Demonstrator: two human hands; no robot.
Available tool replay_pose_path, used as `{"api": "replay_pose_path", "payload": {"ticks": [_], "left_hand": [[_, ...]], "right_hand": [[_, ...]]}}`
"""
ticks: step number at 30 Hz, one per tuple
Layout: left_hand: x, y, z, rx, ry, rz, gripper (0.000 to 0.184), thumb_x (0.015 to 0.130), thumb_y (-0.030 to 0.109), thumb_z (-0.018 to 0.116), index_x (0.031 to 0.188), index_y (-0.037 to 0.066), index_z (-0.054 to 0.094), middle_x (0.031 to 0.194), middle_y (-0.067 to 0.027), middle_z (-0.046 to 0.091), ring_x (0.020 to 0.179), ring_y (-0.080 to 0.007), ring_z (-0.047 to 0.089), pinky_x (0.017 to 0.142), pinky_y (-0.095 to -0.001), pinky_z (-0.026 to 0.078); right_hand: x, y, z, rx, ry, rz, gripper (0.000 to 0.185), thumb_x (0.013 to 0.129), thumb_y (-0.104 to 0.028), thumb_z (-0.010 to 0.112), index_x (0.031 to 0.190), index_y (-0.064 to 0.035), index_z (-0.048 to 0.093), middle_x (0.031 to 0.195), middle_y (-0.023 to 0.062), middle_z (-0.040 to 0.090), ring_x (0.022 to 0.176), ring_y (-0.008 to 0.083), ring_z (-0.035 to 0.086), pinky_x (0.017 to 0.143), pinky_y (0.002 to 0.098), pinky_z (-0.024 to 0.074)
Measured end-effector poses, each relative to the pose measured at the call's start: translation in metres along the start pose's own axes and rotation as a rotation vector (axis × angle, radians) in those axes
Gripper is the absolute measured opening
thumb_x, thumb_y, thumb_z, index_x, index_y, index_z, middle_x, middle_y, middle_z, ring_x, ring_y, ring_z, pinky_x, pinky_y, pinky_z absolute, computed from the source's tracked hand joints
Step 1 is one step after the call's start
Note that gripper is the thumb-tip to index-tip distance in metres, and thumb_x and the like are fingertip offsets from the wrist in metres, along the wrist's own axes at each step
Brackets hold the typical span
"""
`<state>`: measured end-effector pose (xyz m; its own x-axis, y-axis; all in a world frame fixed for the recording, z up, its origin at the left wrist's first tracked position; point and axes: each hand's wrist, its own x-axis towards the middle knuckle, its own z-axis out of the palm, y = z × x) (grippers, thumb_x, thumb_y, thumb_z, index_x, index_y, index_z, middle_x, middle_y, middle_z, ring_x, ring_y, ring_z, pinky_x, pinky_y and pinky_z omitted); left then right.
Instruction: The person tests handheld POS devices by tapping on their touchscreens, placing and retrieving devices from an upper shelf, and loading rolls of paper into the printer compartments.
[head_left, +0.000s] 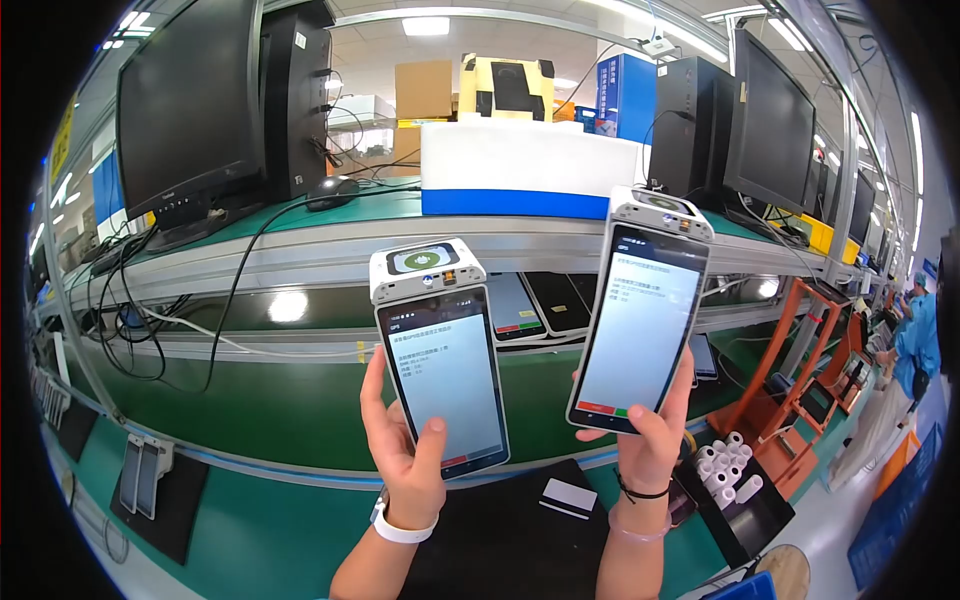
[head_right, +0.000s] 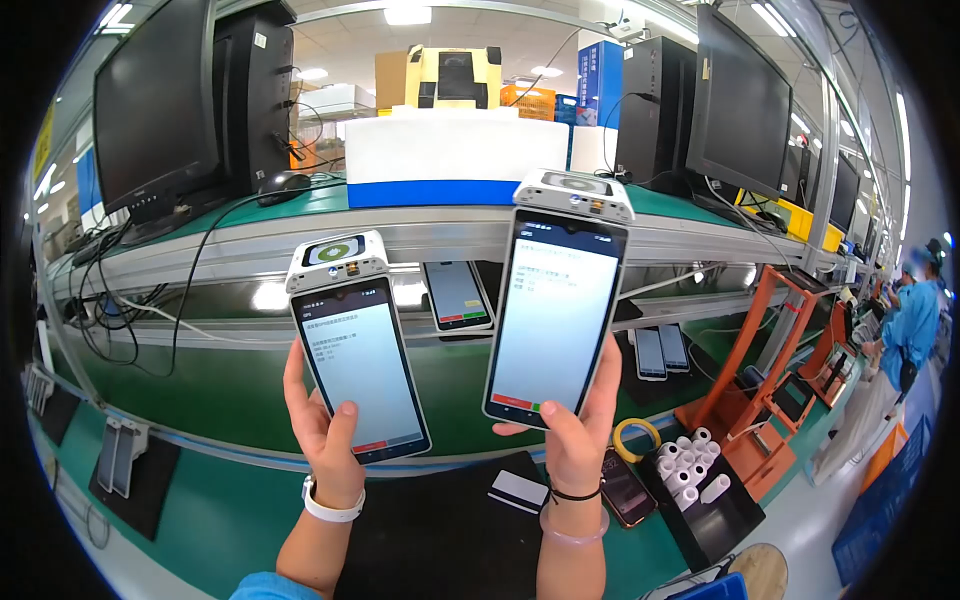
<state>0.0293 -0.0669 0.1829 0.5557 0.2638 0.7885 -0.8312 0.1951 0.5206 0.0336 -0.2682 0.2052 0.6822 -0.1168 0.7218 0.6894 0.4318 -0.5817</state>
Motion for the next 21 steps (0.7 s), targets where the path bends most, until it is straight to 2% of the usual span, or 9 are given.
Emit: {"api": "replay_pose_path", "payload": {"ticks": [1,2,20,21], "left_hand": [[0.0,0.001,0.0,0.003,-0.006,-0.004,0.068,0.085,0.001,0.048,0.141,-0.001,0.01,0.11,-0.0182,0.059,0.101,-0.0177,0.056,0.091,-0.0289,0.037],[-0.001,0.002,0.0,0.007,-0.011,-0.007,0.069,0.085,0.002,0.049,0.141,-0.001,0.01,0.11,-0.0181,0.059,0.101,-0.0178,0.056,0.091,-0.0289,0.037],[0.005,0.002,-0.005,-0.115,0.11,-0.214,0.069,0.079,0.006,0.048,0.14,-0.001,0.017,0.124,-0.0226,0.047,0.112,-0.024,0.05,0.097,-0.0356,0.036],[0.006,0.003,-0.005,-0.117,0.11,-0.212,0.069,0.079,0.006,0.048,0.14,-0.001,0.017,0.124,-0.0226,0.047,0.112,-0.024,0.05,0.097,-0.0356,0.036]], "right_hand": [[0.0,0.001,0.002,0.002,-0.011,0.012,0.077,0.074,-0.011,0.056,0.139,-0.0057,0.015,0.118,0.0203,0.048,0.092,0.0317,0.063,0.055,0.0369,0.0606],[0.0,0.005,0.004,-0.044,0.002,-0.006,0.08,0.074,-0.016,0.057,0.14,-0.0064,0.013,0.113,0.0263,0.052,0.091,0.0396,0.062,0.05,0.0372,0.0597],[-0.009,0.013,0.022,0.012,-0.106,0.069,0.078,0.073,-0.01,0.054,0.139,-0.0068,0.012,0.114,0.027,0.05,0.091,0.0371,0.063,0.05,0.0344,0.0599],[-0.009,0.014,0.02,0.068,-0.129,0.084,0.077,0.075,-0.006,0.054,0.139,-0.0078,0.013,0.118,0.0224,0.048,0.094,0.0328,0.062,0.056,0.0358,0.0601]]}}
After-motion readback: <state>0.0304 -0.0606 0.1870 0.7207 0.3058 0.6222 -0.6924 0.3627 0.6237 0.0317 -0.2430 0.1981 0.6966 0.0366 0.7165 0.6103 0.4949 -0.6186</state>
